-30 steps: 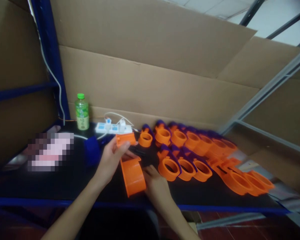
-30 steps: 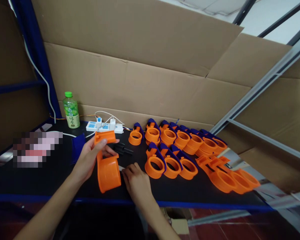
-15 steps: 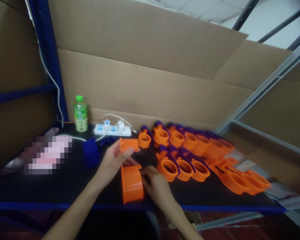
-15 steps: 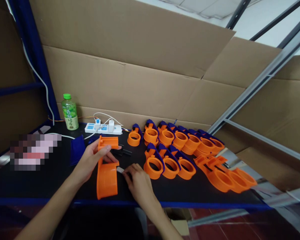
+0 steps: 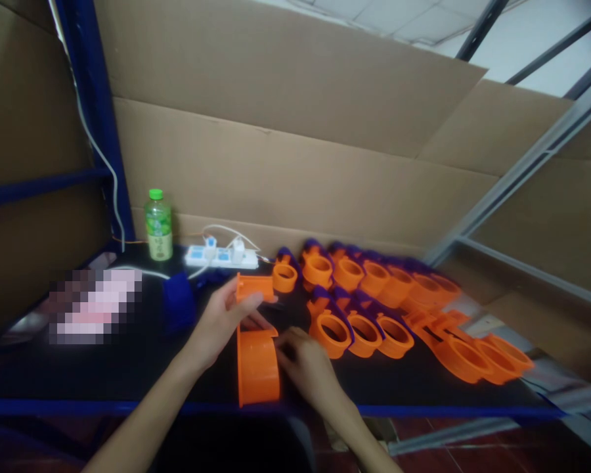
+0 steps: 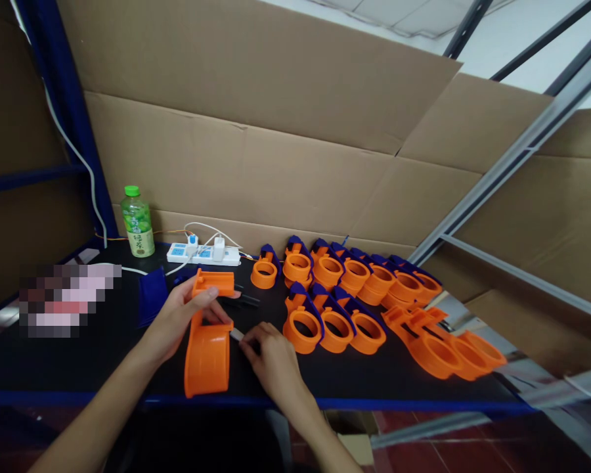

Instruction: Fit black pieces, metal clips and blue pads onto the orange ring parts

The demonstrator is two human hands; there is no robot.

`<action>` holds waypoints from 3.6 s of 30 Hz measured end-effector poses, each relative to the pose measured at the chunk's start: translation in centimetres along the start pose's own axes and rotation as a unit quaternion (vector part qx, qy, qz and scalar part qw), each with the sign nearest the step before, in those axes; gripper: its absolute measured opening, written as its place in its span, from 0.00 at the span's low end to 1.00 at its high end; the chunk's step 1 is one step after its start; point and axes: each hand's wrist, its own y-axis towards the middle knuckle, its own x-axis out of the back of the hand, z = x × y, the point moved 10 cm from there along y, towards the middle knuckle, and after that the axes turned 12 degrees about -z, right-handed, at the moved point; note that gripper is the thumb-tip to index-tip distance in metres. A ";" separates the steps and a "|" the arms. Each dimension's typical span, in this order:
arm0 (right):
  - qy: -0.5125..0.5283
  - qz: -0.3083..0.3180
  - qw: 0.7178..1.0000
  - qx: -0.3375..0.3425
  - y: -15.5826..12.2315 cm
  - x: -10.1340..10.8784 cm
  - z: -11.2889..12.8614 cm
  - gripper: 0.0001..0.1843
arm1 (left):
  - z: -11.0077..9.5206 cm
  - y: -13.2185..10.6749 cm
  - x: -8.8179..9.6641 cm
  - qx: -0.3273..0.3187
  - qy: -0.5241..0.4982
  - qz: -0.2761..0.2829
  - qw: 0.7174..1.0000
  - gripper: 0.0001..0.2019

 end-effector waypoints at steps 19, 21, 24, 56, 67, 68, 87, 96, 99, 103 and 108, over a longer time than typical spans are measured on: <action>0.238 -0.081 0.965 -0.068 2.7 9.4 2.9 0.13 | 0.7 -0.8 -1.0 0.074 -0.105 0.052 0.990 0.12; 0.261 -0.058 0.960 -0.082 2.6 10.0 3.9 0.13 | 0.9 -1.0 -1.4 0.079 -0.087 0.069 0.991 0.11; 0.271 -0.030 0.957 -0.095 2.4 9.8 4.7 0.14 | 1.0 -1.1 -1.7 0.079 -0.060 0.083 0.992 0.12; 0.056 0.053 0.997 0.004 2.4 11.1 6.4 0.11 | 2.4 -1.7 -2.0 0.043 0.094 0.130 0.986 0.17; 0.066 0.079 0.995 -0.011 3.8 9.7 6.1 0.11 | 2.6 -1.6 -2.4 0.037 0.141 0.121 0.982 0.14; 0.068 0.081 0.994 -0.009 3.9 9.6 6.1 0.11 | 2.5 -1.7 -2.5 0.032 0.146 0.122 0.981 0.14; 0.108 0.100 0.988 0.050 7.2 6.8 8.3 0.07 | 2.6 -1.2 -1.9 0.011 0.161 0.085 0.983 0.12; 0.059 -0.013 0.997 0.049 11.1 4.5 4.4 0.14 | 1.4 0.6 2.1 0.021 0.013 -0.096 0.995 0.17; -0.071 0.036 0.996 0.050 11.0 1.4 2.8 0.09 | 0.8 1.0 3.7 0.014 -0.031 -0.140 0.990 0.18; -0.167 0.071 0.983 0.022 10.3 0.1 0.8 0.11 | 0.9 1.1 3.9 0.018 -0.048 -0.145 0.988 0.19; -0.191 0.085 0.978 0.008 9.5 -0.2 -1.0 0.14 | 1.3 0.9 3.8 0.028 -0.035 -0.153 0.987 0.21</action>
